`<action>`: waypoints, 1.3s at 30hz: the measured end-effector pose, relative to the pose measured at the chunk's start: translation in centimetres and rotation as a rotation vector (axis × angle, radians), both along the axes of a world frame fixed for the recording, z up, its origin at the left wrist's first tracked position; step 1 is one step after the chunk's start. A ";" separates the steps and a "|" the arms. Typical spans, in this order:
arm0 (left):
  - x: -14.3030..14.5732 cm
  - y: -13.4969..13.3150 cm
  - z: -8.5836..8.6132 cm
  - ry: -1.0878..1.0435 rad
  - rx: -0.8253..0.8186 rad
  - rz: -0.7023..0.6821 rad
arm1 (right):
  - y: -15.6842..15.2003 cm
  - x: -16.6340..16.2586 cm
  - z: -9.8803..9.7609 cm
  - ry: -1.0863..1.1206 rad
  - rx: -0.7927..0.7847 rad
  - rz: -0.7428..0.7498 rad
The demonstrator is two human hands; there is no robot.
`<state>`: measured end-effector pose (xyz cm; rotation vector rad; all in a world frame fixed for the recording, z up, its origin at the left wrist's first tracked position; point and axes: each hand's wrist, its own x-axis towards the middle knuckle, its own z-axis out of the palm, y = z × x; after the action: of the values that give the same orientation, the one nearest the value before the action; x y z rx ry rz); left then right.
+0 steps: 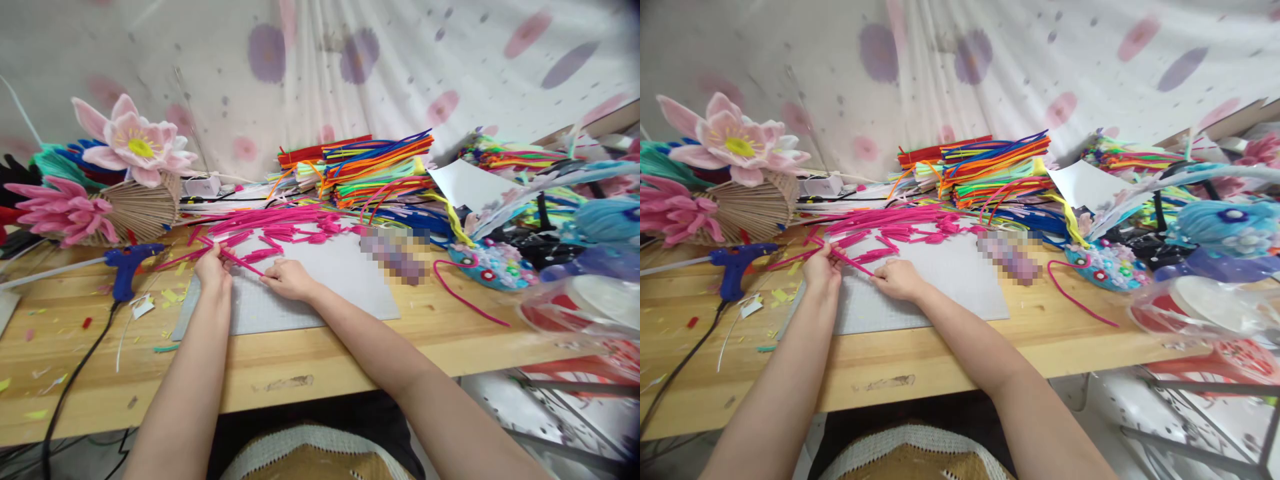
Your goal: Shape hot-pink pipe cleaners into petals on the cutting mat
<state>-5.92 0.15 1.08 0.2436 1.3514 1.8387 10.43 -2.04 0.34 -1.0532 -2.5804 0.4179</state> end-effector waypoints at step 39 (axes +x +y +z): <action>-1.7 2.0 3.9 -0.356 0.086 -0.037 | 1.3 -3.9 1.9 -0.010 -0.059 0.090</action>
<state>-7.63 2.11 5.02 -0.0165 1.0171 1.8083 6.56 -0.78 2.21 -0.9633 -2.6461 0.5154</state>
